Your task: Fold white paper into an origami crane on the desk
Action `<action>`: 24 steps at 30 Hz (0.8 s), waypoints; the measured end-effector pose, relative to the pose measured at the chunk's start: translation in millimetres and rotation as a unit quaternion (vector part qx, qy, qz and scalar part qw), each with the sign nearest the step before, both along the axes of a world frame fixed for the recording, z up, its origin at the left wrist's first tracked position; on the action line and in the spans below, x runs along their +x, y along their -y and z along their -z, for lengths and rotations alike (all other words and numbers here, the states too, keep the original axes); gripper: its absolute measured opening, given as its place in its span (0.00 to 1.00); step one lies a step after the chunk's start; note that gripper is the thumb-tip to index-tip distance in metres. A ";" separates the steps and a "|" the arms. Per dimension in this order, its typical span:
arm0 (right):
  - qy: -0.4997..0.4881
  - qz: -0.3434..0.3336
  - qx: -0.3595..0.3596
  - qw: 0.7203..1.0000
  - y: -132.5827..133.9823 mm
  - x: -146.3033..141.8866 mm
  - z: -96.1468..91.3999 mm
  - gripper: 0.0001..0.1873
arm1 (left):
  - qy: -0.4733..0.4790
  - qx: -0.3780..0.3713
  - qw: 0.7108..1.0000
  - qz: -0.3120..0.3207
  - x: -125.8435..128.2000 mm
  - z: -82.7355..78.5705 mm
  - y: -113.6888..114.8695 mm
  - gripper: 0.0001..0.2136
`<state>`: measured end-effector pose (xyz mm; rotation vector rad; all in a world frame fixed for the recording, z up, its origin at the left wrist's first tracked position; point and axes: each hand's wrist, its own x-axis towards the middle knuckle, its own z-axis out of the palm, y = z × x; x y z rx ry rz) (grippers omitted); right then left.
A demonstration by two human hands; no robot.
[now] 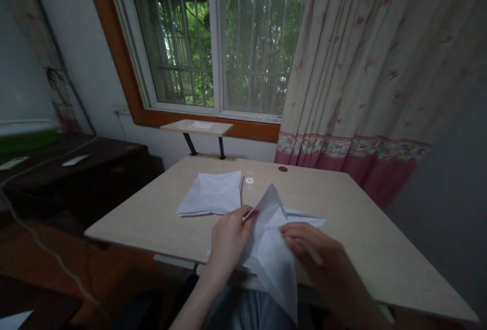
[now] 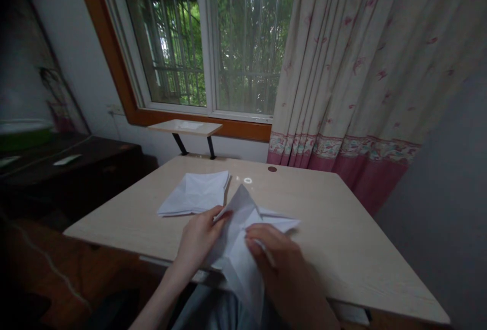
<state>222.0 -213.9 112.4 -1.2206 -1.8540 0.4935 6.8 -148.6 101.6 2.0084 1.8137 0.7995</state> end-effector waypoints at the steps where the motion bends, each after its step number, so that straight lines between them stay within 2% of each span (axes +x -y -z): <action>1: 0.048 -0.040 0.016 0.998 -6.1 -14.4 0.9 0.14 | 0.009 0.011 1.000 0.003 -2.3 -2.0 -4.7 0.10; 3: 0.122 -0.058 0.075 0.988 -27.3 -37.8 8.1 0.17 | 0.038 0.034 0.999 0.003 -11.6 -4.3 -19.2 0.12; 5: 0.194 -0.042 0.091 0.976 -55.4 -53.9 18.7 0.20 | 0.075 0.040 0.996 -0.005 -26.5 -4.6 -40.5 0.14; 10: 0.312 -0.089 0.084 0.942 -121.5 -87.4 39.6 0.27 | 0.131 0.015 0.990 -0.058 -75.4 1.8 -105.2 0.12; 14: 0.357 -0.126 0.068 0.923 -163.0 -121.0 47.2 0.32 | 0.133 -0.011 0.987 -0.087 -112.1 13.1 -141.2 0.13; 19: 0.362 -0.147 0.060 0.919 -203.6 -159.1 54.9 0.31 | 0.096 -0.039 0.986 -0.132 -148.0 33.2 -163.4 0.13; 24: 0.370 -0.151 0.031 0.916 -220.5 -178.4 73.6 0.22 | -0.013 -0.049 0.976 -0.210 -165.2 57.2 -165.0 0.11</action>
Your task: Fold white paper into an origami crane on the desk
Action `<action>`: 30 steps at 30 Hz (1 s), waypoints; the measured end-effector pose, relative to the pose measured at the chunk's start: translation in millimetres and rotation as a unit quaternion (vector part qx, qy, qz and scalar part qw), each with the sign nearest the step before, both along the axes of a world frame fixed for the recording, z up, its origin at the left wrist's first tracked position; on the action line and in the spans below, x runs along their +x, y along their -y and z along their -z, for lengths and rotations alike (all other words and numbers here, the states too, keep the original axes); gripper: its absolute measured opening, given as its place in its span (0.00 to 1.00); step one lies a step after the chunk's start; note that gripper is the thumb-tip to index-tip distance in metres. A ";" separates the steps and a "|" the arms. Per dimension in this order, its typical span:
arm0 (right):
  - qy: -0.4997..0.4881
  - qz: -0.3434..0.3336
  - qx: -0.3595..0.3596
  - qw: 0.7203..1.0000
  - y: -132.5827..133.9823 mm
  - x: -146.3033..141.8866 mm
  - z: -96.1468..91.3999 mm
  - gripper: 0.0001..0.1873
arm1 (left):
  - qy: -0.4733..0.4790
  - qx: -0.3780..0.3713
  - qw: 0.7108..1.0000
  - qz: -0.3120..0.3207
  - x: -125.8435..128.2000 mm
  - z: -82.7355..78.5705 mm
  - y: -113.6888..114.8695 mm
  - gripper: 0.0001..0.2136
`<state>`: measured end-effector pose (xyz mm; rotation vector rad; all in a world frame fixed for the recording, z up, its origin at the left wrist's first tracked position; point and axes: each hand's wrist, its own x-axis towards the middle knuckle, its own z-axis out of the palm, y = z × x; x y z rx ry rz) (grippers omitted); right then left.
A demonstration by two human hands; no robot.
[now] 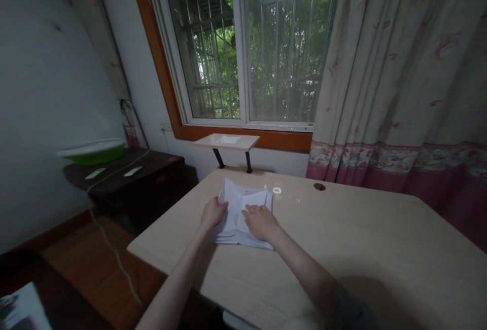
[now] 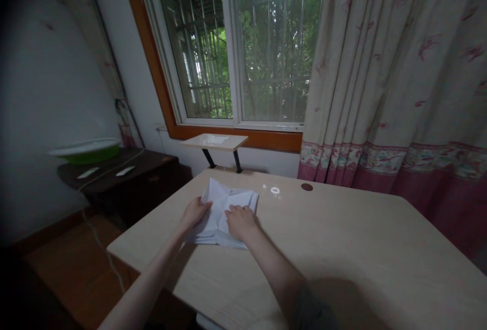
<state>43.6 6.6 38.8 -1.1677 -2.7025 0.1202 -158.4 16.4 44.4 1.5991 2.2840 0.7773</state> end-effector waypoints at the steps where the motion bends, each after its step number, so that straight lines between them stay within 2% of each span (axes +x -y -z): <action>1: 0.001 0.004 -0.006 1.000 -0.2 -0.6 5.1 0.22 | -0.026 -0.003 1.000 -0.009 0.2 4.8 2.5 0.11; 6: -0.008 0.029 -0.025 0.999 8.3 12.5 27.6 0.26 | -0.132 0.006 0.991 -0.037 16.8 22.9 17.3 0.13; 12: -0.080 0.090 -0.050 0.991 26.2 37.0 42.9 0.28 | -0.216 -0.007 0.974 -0.067 32.8 26.0 20.3 0.20; 16: -0.128 0.109 -0.044 0.985 34.6 34.2 53.0 0.27 | -0.156 -0.042 0.986 -0.036 29.1 26.4 12.3 0.23; 19: -0.157 0.116 -0.047 0.980 30.0 24.2 58.1 0.27 | -0.111 -0.054 0.992 -0.019 20.3 27.2 -1.5 0.18; 22: -0.187 0.137 -0.048 0.972 14.9 13.7 56.5 0.30 | -0.088 -0.044 0.995 -0.003 9.3 23.7 -20.1 0.16; 25: -0.212 0.171 -0.049 0.961 -1.0 8.7 47.8 0.33 | -0.093 -0.012 0.996 -0.009 1.7 14.3 -34.7 0.19; 30: -0.228 0.168 -0.043 0.958 -6.3 31.6 32.8 0.31 | -0.143 0.070 0.986 -0.046 6.6 -2.1 -35.0 0.23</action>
